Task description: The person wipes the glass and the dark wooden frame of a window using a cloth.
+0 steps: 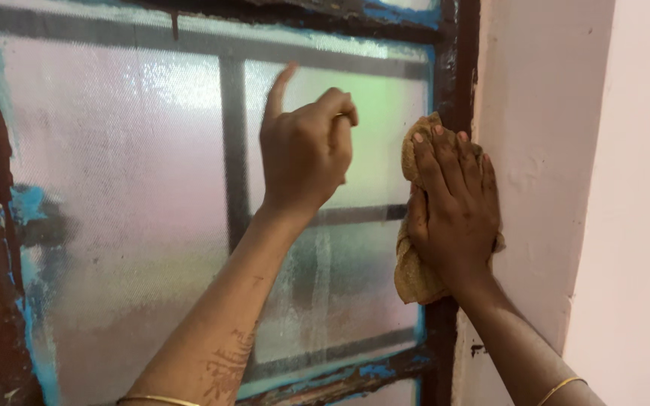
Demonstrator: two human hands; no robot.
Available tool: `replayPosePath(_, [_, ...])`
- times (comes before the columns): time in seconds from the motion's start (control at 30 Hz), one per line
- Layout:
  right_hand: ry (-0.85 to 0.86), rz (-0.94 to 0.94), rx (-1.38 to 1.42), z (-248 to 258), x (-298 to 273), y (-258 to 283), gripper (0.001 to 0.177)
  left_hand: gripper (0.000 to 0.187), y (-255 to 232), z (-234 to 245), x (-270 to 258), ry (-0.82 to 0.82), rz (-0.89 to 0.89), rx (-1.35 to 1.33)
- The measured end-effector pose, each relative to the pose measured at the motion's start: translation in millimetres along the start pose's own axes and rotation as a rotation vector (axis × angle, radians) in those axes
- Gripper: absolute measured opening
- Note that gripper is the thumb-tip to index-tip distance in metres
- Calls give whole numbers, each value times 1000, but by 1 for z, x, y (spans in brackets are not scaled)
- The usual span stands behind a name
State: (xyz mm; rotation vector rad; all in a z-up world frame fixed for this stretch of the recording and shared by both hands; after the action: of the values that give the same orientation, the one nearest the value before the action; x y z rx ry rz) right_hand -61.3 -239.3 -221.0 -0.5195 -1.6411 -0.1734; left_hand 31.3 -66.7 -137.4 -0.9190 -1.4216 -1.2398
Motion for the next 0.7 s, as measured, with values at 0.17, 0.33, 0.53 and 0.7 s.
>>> replayPosePath(0.17, [-2, -18, 4, 4, -10, 5, 49, 30, -13, -14, -30, 69, -288, -95])
replayPosePath(0.33, [8, -12, 16, 9, -24, 8, 51, 31, -25, -4, -41, 125, -353, -40])
replayPosePath(0.53, [23, -8, -2, 11, -35, 10, 54, 53, -22, 3, -42, 215, -225, -210])
replayPosePath(0.7, [40, -11, -5, 12, -37, 11, 56, 39, -20, -1, -44, 266, -75, -185])
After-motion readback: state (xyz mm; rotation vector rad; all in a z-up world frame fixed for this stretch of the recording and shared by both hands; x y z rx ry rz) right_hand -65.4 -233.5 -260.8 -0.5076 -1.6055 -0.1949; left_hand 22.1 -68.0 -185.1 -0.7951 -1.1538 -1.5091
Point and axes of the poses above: each hand's wrist, its own x-axis towards the middle knuckle, its own z-axis out of the back of the hand, y = z × x, the point moved 1 cm from there along x, towards the middle knuckle, and after that the axes turned 9 degrees about -x, right-handed, at the moved point
